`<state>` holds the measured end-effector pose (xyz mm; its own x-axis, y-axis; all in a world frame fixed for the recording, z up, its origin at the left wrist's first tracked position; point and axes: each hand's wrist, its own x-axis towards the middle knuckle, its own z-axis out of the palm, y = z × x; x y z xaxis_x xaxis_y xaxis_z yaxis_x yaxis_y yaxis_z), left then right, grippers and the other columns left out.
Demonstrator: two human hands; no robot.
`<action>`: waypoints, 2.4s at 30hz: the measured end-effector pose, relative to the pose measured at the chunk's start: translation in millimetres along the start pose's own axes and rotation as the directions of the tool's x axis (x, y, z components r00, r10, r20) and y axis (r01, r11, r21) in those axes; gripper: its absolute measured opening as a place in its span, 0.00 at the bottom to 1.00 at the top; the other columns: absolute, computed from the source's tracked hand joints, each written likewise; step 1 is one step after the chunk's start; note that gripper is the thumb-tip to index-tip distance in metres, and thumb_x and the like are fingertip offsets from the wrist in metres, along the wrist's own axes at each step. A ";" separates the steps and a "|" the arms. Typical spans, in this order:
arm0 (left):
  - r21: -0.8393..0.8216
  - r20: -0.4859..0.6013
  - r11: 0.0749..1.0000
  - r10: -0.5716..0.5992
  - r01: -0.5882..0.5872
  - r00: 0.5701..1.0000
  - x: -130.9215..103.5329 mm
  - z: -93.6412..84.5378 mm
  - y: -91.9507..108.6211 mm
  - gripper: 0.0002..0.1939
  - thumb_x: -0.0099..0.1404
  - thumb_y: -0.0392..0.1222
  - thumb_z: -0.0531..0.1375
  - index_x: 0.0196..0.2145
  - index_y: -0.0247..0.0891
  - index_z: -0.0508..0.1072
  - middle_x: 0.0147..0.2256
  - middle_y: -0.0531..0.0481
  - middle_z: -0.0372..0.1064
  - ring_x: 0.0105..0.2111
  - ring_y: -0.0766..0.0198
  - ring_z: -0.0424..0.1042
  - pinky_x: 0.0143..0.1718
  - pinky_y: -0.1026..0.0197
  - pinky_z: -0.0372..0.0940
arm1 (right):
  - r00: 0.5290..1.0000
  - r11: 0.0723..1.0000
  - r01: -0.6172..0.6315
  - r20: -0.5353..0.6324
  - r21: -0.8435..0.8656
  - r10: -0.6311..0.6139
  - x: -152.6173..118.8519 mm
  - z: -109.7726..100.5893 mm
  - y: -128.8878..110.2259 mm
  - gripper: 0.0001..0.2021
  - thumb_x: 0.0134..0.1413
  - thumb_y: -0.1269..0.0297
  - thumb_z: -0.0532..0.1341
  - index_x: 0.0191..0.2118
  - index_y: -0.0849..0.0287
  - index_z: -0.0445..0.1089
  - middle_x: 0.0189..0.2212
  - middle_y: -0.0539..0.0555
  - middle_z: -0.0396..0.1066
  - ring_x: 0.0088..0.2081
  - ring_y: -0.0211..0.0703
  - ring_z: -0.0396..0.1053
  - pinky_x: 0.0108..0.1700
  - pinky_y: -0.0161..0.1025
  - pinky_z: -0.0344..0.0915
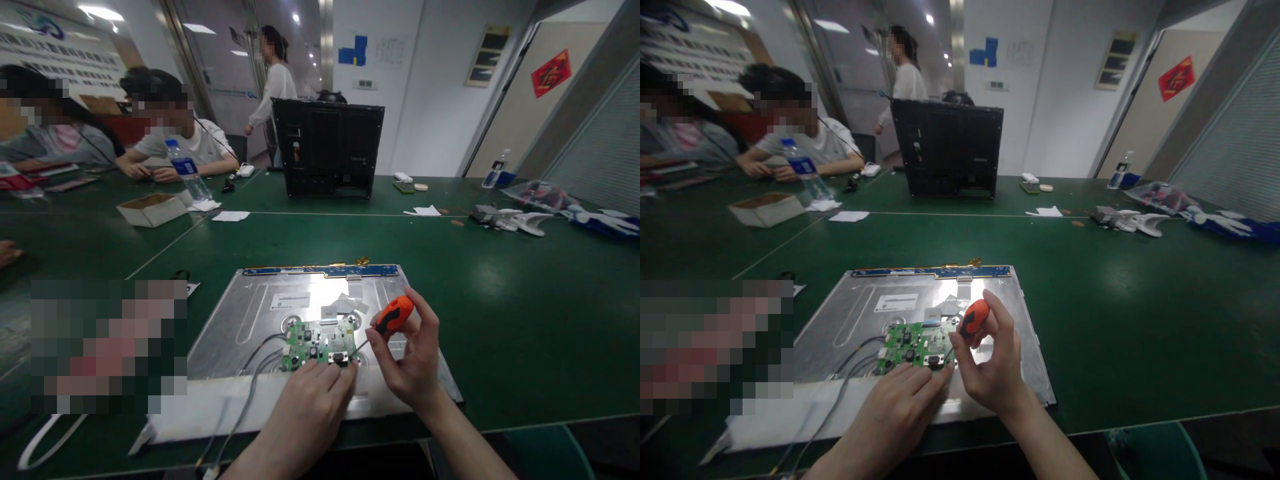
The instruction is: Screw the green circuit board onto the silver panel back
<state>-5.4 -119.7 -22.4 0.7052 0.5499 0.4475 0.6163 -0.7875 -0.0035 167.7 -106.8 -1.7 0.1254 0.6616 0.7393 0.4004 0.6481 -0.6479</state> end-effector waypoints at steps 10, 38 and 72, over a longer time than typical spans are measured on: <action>0.006 0.015 1.000 0.009 -0.009 1.000 -0.8 0.9 -0.4 0.13 0.68 0.31 0.48 0.47 0.33 0.67 0.25 0.51 0.65 0.23 0.62 0.64 0.26 0.60 0.60 | 1.000 1.000 0.003 0.023 -0.012 -0.002 2.5 -1.4 -0.3 0.35 0.52 0.72 0.61 0.63 0.55 0.46 0.33 0.52 0.68 0.30 0.40 0.71 0.28 0.37 0.72; -0.033 0.020 0.999 0.008 -0.008 1.000 -1.4 -0.9 -0.5 0.14 0.69 0.32 0.46 0.47 0.33 0.68 0.26 0.50 0.66 0.23 0.62 0.66 0.27 0.58 0.62 | 0.996 0.989 0.088 0.023 -0.122 -0.086 3.1 -2.3 -0.2 0.35 0.52 0.72 0.60 0.64 0.55 0.46 0.35 0.54 0.67 0.28 0.40 0.70 0.31 0.41 0.73; -0.015 -0.044 1.000 0.004 -0.004 0.999 -2.1 -3.6 1.8 0.13 0.69 0.31 0.46 0.45 0.30 0.67 0.24 0.51 0.66 0.20 0.63 0.65 0.23 0.60 0.60 | 0.975 0.976 0.205 0.102 -0.074 -0.197 1.9 0.2 5.7 0.37 0.51 0.74 0.61 0.65 0.54 0.45 0.37 0.54 0.68 0.27 0.37 0.68 0.27 0.37 0.71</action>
<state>-6.9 -123.3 -20.2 0.6911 0.5342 0.4868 0.6080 -0.7939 0.0079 170.0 -101.8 -4.0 -0.0488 0.5561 0.8297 0.4837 0.7399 -0.4675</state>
